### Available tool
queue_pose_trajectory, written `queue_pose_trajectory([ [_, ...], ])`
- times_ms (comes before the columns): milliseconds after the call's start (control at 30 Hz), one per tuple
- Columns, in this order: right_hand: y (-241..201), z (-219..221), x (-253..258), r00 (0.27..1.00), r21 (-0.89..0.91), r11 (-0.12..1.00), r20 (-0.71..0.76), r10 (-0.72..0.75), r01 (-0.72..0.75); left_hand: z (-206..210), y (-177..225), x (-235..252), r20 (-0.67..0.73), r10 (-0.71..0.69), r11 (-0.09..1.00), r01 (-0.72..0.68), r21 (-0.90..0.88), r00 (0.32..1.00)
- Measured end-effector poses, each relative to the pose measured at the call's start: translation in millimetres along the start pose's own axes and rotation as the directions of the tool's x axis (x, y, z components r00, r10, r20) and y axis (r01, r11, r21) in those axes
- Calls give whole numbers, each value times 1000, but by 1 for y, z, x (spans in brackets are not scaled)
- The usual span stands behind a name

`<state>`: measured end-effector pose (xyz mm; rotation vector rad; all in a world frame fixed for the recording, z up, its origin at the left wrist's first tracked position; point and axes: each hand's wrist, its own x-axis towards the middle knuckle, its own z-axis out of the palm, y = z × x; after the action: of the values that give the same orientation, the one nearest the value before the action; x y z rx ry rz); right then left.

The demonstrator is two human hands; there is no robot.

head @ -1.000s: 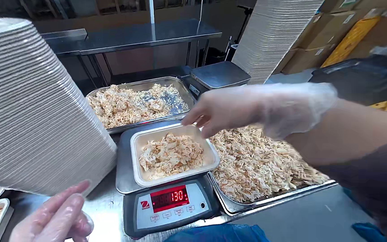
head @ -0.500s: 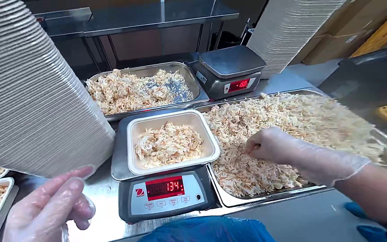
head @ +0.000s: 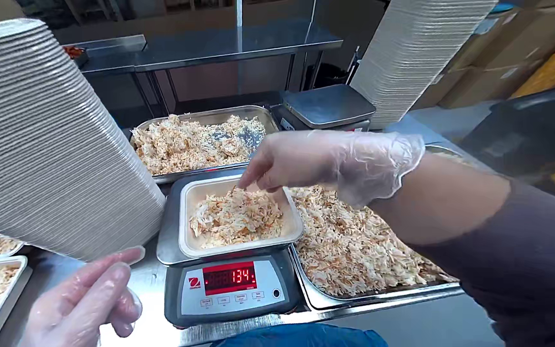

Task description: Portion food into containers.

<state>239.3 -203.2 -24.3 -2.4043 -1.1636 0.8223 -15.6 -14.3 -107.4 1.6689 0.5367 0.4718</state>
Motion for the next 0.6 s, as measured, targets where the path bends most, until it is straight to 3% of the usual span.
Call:
queue_pose_trajectory([
  [233,17,6,-1,954,228,973,-297,49,21,-14,-10,-4,-102,-30,1000,31,2,994],
  [367,16,16,0,989,144,986,-129,-66,85,-11,-12,2,-102,-16,1000,17,8,995],
  [467,17,1,-22,969,56,995,-236,-70,85,-9,-13,4,-86,-16,1000,16,3,996],
  [533,44,-5,-32,954,-30,998,-297,47,-59,-13,-13,5,-79,-22,1000,22,-4,997],
  [600,90,18,-36,956,-160,952,-178,232,-260,-16,-13,7,-78,-41,999,41,-9,996],
])
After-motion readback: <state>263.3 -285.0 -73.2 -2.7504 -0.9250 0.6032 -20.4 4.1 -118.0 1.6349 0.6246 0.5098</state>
